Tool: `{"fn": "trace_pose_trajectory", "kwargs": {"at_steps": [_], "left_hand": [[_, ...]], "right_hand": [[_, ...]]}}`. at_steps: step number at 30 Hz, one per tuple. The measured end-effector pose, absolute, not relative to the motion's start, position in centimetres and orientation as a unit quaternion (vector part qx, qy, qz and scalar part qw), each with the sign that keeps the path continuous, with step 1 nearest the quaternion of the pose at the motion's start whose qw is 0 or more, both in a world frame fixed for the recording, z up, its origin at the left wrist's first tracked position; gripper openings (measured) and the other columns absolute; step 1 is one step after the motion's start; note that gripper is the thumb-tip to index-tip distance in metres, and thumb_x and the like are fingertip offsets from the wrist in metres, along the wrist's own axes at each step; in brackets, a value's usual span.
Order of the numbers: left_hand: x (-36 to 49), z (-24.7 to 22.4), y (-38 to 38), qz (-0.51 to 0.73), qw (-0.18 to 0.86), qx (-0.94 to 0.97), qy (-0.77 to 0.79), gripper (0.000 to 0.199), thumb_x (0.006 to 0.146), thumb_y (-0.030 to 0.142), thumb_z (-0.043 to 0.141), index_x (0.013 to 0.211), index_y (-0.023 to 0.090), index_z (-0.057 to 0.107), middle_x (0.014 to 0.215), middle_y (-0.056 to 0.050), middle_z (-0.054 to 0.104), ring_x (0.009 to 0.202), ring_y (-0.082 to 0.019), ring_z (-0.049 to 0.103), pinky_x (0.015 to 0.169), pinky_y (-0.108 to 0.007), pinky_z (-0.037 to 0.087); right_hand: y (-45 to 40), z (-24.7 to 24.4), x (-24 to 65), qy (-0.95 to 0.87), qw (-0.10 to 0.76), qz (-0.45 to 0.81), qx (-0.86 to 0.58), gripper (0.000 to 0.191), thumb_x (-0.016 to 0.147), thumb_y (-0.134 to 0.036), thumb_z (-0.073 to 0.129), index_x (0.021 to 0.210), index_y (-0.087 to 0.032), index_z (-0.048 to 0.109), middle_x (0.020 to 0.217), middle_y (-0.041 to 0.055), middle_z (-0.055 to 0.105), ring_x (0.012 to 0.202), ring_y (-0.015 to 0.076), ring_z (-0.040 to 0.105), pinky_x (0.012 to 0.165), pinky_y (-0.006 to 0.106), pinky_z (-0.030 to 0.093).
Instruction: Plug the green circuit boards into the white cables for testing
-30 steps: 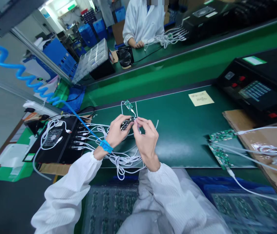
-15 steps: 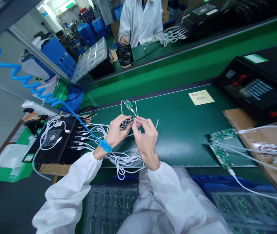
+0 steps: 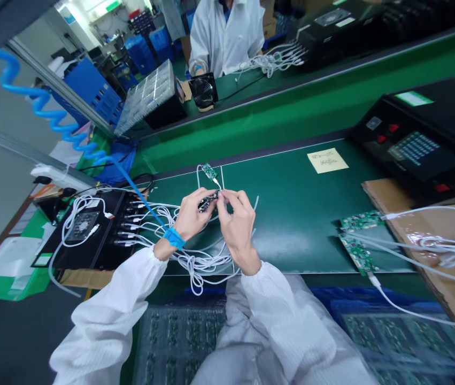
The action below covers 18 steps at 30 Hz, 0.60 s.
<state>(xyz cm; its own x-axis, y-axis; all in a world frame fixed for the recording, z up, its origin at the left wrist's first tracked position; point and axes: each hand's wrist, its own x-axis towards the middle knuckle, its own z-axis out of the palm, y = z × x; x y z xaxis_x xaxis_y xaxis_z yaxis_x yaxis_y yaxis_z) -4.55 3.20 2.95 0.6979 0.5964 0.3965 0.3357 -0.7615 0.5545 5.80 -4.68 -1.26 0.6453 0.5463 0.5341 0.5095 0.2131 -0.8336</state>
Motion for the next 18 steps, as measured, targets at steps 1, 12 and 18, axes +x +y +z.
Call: {"fn": "trace_pose_trajectory", "kwargs": {"at_steps": [1,12,18], "left_hand": [[-4.59,2.83,3.4,0.286,0.234,0.888,0.274,0.017,0.093,0.017,0.066,0.108,0.017,0.075,0.097,-0.006,0.074,0.086,-0.017,0.069,0.08,-0.028,0.053],[-4.42,2.91,3.6,0.288,0.277,0.859,0.322,0.016,0.089,0.022,0.069,0.103,0.017,0.076,0.105,-0.007,0.078,0.096,-0.021,0.073,0.09,-0.032,0.055],[-4.2,2.87,3.63,0.28,0.3,0.853,0.323,0.019,0.087,0.022,0.068,0.103,0.017,0.077,0.101,-0.007,0.077,0.091,-0.02,0.072,0.084,-0.031,0.055]], "right_hand": [[-4.64,-1.26,5.89,-0.424,0.651,0.022,-0.629,0.018,0.101,-0.019,0.056,0.104,-0.017,0.073,0.098,0.0089,0.07,0.091,0.0191,0.07,0.082,0.035,0.058],[-3.95,-1.42,5.68,-0.434,0.638,0.007,-0.636,0.019,0.104,-0.021,0.05,0.104,-0.016,0.068,0.096,0.009,0.067,0.09,0.0204,0.065,0.083,0.036,0.055],[-3.7,-1.5,5.59,-0.442,0.623,-0.012,-0.646,0.025,0.106,-0.02,0.045,0.105,-0.015,0.07,0.104,0.0144,0.07,0.105,0.0246,0.063,0.092,0.041,0.053]]}}
